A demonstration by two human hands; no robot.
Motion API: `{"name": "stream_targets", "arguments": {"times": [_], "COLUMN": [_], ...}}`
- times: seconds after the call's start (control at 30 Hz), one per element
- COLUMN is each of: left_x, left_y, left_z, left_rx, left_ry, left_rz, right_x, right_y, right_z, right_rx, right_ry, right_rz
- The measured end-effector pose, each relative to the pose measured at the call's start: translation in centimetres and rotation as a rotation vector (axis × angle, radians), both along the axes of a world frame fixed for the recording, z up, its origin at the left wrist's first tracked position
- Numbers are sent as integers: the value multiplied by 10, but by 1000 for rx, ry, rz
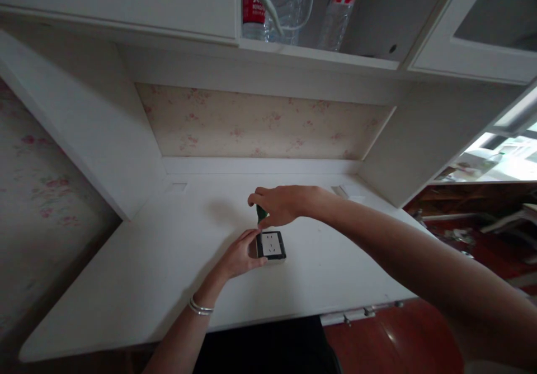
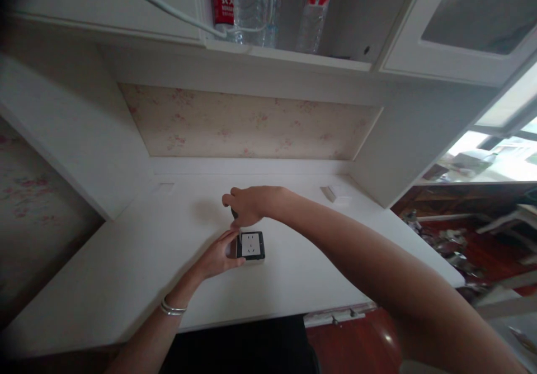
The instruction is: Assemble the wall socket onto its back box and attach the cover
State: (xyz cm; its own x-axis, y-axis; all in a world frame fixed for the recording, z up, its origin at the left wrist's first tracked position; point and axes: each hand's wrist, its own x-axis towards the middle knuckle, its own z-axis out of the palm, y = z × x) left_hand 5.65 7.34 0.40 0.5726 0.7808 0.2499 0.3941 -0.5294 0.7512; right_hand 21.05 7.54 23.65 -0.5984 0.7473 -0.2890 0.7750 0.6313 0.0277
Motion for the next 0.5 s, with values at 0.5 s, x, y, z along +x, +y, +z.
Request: {"name": "stream_targets", "arguments": {"times": [0.5], "left_x": [0], "left_y": [0], "left_z": [-4], "left_rx": [-42], "left_ry": [-3], "left_rz": [31], "right_x": [4], "right_y": [-5], "right_z": [-5], "right_rx": [90], "right_ry": [27], "right_rz": [-5]}}
